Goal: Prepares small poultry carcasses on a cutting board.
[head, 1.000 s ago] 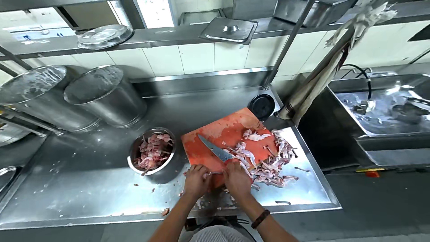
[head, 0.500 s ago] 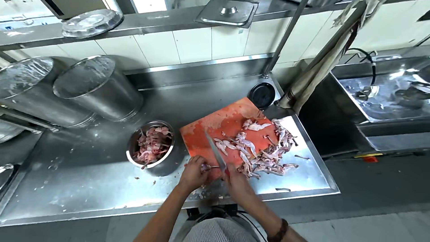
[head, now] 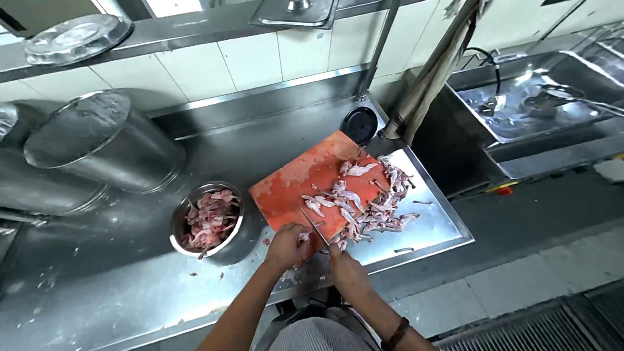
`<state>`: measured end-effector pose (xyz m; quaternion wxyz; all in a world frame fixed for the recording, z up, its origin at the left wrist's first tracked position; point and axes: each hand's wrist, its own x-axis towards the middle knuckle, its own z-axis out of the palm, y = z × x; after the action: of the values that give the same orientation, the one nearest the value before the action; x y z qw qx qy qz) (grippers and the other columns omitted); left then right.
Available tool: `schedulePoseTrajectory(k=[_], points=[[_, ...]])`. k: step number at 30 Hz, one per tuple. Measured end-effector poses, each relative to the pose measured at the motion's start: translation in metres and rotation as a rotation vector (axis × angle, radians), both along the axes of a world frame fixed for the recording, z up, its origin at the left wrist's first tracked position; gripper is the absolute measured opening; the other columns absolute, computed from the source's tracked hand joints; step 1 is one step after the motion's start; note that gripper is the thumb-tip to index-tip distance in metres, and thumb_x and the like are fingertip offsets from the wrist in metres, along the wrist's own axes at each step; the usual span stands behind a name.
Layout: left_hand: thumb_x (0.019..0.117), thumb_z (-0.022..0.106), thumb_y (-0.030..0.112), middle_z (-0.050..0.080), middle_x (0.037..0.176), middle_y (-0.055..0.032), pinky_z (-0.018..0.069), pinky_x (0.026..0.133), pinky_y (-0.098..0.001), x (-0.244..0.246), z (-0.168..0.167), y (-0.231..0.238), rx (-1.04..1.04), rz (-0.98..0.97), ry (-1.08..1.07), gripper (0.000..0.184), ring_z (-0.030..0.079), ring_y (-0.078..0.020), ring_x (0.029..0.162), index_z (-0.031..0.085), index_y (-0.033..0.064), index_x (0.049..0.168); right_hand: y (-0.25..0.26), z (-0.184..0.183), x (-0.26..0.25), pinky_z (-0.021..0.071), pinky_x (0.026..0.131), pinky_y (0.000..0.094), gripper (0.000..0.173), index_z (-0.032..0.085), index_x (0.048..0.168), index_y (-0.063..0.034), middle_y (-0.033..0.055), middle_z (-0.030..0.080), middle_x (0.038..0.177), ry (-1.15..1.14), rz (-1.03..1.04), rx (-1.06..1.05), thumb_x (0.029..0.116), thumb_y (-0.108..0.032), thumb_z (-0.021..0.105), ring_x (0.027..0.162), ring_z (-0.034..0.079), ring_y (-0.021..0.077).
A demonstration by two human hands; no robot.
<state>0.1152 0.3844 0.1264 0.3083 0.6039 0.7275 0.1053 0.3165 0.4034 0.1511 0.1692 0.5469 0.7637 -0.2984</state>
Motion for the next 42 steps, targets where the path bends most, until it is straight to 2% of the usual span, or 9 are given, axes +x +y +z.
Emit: schedulePoseTrajectory(k=[16,19,23,26,30,35,38,40,42], points=[[0.0923,0.062,0.028,0.073,0.118,-0.0019,0.0505,0.107,-0.0412,-0.001,-0.005,0.008,0.036,0.001,0.027,0.026,0.064,-0.0189,0.121,0.076,0.0150,0.111,-0.014,0.010,-0.024,0.0605,0.082,0.0554,0.038,0.045,0.145,-0.0143,0.0182,0.071,0.113,-0.002,-0.009,-0.051,0.1088,-0.024,0.040,0.099,0.073,0.0382],[0.0936,0.065,0.032,0.074,0.116,-0.0022,0.0524,0.106,-0.0423,-0.005,-0.010,0.006,0.079,0.056,0.033,0.026,0.066,-0.0186,0.118,0.077,0.0155,0.110,-0.026,0.006,0.007,0.0598,0.083,0.0573,0.041,0.043,0.149,-0.0166,0.0215,0.067,0.122,-0.046,-0.013,-0.096,0.1086,-0.021,0.040,0.102,0.071,0.0412],[0.0949,0.065,0.028,0.073,0.111,-0.0080,0.0562,0.097,-0.0467,-0.015,-0.006,0.001,0.041,0.176,0.043,0.024,0.070,-0.0231,0.107,0.074,0.0092,0.107,-0.054,0.005,0.067,0.0585,0.083,0.0598,0.043,0.043,0.151,-0.0180,0.0244,0.065,0.126,-0.140,-0.062,-0.217,0.1107,-0.033,0.037,0.101,0.071,0.0442],[0.0949,0.065,0.028,0.072,0.098,-0.0093,0.0581,0.083,-0.0452,-0.028,-0.003,-0.013,0.018,0.356,-0.170,0.025,0.070,-0.0214,0.087,0.072,0.0067,0.107,-0.046,0.010,0.066,0.0585,0.082,0.0602,0.042,0.044,0.148,-0.0162,0.0232,0.065,0.126,-0.136,-0.024,-0.196,0.1109,-0.034,0.034,0.100,0.072,0.0433],[0.0979,0.069,0.022,0.069,0.089,-0.0108,0.0587,0.067,-0.0370,-0.031,0.012,-0.031,0.087,0.711,-0.687,0.023,0.067,-0.0187,0.074,0.066,0.0003,0.106,-0.007,0.008,0.019,0.0606,0.075,0.0565,0.040,0.049,0.146,-0.0124,0.0249,0.063,0.127,-0.009,-0.025,0.088,0.1085,-0.023,0.041,0.091,0.072,0.0424],[0.1020,0.063,0.011,0.069,0.099,-0.0155,0.0612,0.076,-0.0371,-0.020,0.041,-0.033,0.154,0.899,-1.086,0.022,0.070,-0.0216,0.083,0.058,-0.0045,0.117,0.044,0.007,-0.038,0.0494,0.099,0.0654,0.047,0.052,0.148,-0.0105,0.0272,0.053,0.143,0.113,0.031,0.267,0.1015,-0.018,0.055,0.129,0.054,0.0499],[0.0989,0.063,0.002,0.068,0.104,-0.0163,0.0609,0.080,-0.0362,-0.014,0.039,-0.030,0.196,0.848,-1.113,0.024,0.069,-0.0212,0.086,0.056,-0.0059,0.120,0.045,0.029,-0.045,0.0476,0.106,0.0593,0.039,0.065,0.137,-0.0093,0.0215,0.058,0.142,0.338,0.094,0.254,0.1034,-0.026,0.052,0.134,0.053,0.0430],[0.0975,0.064,0.002,0.069,0.106,-0.0181,0.0626,0.084,-0.0386,-0.010,0.036,-0.029,0.207,0.815,-1.024,0.026,0.072,-0.0236,0.090,0.057,-0.0072,0.121,0.035,0.039,-0.047,0.0545,0.100,0.0492,0.041,0.066,0.130,-0.0087,0.0159,0.066,0.128,0.470,0.128,0.172,0.1064,-0.035,0.045,0.117,0.066,0.0320],[0.0973,0.067,0.005,0.072,0.102,-0.0162,0.0637,0.084,-0.0389,-0.003,0.036,-0.027,0.216,0.802,-0.887,0.024,0.074,-0.0225,0.088,0.061,-0.0059,0.118,0.025,0.045,-0.052,0.0572,0.093,0.0498,0.044,0.062,0.132,-0.0065,0.0167,0.069,0.120,0.444,0.169,0.073,0.1083,-0.037,0.041,0.105,0.071,0.0314]])
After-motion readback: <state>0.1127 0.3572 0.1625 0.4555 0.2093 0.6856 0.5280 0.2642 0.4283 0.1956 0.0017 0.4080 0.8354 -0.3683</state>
